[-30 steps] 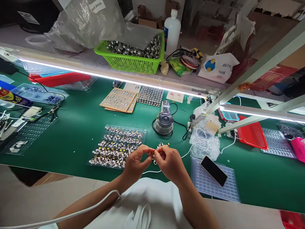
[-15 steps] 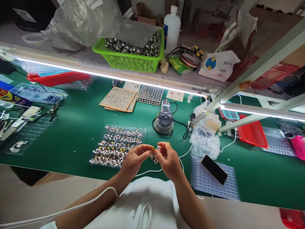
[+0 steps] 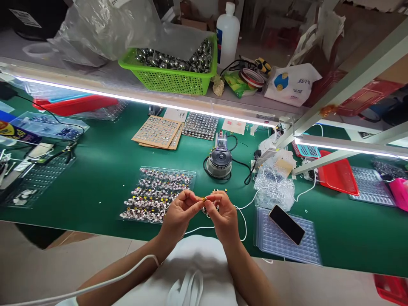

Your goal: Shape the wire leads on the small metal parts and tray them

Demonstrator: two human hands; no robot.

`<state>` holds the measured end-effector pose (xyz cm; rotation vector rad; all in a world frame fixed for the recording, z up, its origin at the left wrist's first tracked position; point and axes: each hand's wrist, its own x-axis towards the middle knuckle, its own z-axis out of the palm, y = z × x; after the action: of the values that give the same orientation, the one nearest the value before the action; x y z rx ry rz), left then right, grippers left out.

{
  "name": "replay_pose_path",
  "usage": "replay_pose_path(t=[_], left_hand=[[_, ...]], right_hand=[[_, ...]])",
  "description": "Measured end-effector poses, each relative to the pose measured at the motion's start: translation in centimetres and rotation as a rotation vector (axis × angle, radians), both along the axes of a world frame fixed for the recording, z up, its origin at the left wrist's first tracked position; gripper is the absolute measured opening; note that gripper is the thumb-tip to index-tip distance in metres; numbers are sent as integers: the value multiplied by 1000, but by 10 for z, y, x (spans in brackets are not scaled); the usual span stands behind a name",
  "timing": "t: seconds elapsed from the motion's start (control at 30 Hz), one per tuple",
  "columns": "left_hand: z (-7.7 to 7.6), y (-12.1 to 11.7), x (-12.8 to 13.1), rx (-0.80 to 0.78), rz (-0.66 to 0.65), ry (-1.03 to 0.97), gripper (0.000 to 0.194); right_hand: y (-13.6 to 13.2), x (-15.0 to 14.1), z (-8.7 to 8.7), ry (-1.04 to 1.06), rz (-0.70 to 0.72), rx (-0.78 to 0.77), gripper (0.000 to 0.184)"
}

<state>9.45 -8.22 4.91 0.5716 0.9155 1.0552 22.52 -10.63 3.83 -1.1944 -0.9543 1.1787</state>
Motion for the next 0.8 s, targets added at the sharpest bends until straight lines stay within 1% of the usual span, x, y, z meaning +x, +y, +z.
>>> replay_pose_path(t=[0.13,0.27,0.33,0.37,0.47,0.53,0.57,0.67,0.8], left_hand=[[-2,0,-1,-2,-22,34,35],[-1,0,-3,35,-71,141,32],[-1,-1,-5,135,-76,231,24],[-1,-2,-6,225,-64,299,19],[-1,-5,-11,588,12,559,4],[0,-6,-13,775,47,689,7],[1,-6,-13,829,54,727,9],[1,-5,-13,883,48,769,15],[-1,-4,-12,852,24,752,15]], right_hand=[[-1,-1,-1,-79,-49,27,7],[-1,-1,0,-143,-65,45,10],[-1,1,0,-194,-73,44,11],[-1,2,1,-224,-77,42,11],[-1,5,3,-316,-87,48,11],[-2,7,5,-363,-74,52,11],[-3,8,5,-382,-65,55,10],[-5,8,7,-441,-45,71,9],[-6,7,9,-525,-30,108,7]])
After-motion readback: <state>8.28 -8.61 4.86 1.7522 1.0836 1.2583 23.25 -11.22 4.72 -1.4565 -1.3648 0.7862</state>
